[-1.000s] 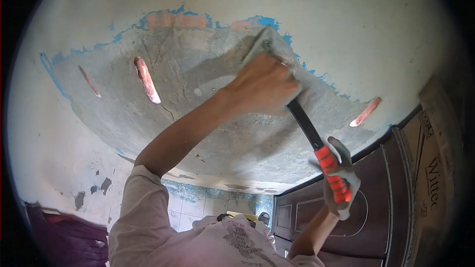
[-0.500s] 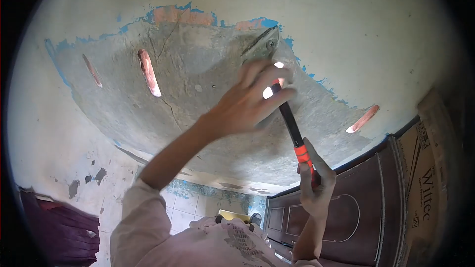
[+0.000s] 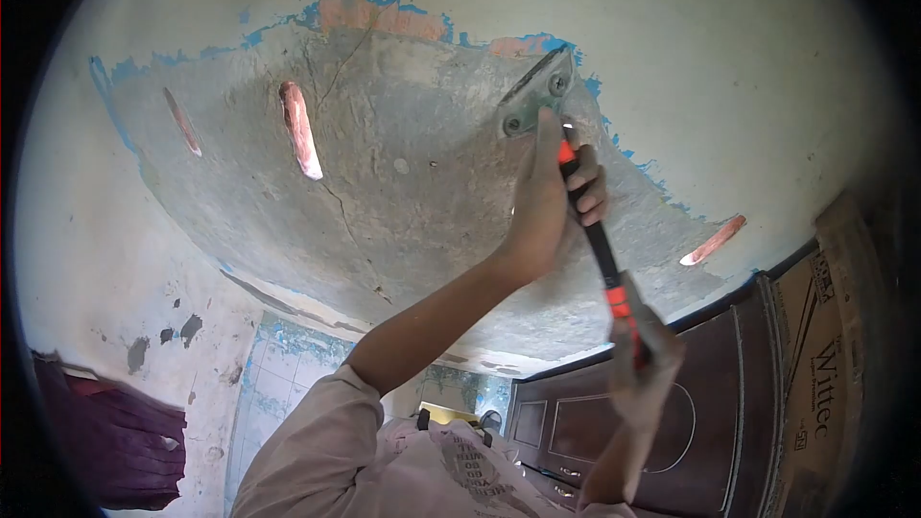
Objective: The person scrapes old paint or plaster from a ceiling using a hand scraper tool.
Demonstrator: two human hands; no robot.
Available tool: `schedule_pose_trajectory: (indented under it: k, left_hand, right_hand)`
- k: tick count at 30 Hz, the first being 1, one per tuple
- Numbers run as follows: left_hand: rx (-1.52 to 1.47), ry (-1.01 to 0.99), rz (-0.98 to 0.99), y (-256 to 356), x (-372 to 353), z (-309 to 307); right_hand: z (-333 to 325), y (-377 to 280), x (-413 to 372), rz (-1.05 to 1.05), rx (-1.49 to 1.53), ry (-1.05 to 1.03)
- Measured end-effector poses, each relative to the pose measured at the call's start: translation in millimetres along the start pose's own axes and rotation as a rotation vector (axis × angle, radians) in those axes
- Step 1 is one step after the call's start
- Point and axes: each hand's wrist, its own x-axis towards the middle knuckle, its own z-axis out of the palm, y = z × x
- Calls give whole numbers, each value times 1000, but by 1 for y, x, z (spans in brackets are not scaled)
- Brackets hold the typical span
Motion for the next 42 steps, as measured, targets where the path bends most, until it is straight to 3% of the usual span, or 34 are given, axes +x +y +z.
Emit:
schedule_pose_trajectory:
  k: [4, 10, 13, 19, 26, 29, 35, 42]
  left_hand:
    - [-251, -6, -2, -14, 3, 13]
    - [-294, -48, 54, -12, 8, 6]
    - [-241, 67, 77, 2, 2, -3]
    - [-186, 56, 142, 21, 3, -23]
    - [-245, -12, 37, -4, 6, 10]
    - [-221, 54, 22, 3, 2, 10]
    - [-157, 45, 70, -12, 4, 12]
    - [-124, 62, 171, 10, 8, -2]
  right_hand:
    - [-52, -20, 31, -57, -207, -146]
    - [-52, -22, 45, -127, -238, -183]
    - [-37, -28, 53, -139, -218, -223]
    - [-18, -32, 55, -131, -156, -231]
    - [-51, -31, 46, -88, -208, -215]
    - [-45, -31, 45, -39, -131, -197]
    - [-48, -12, 36, -64, -56, -142]
    - [-37, -29, 58, -91, -114, -248]
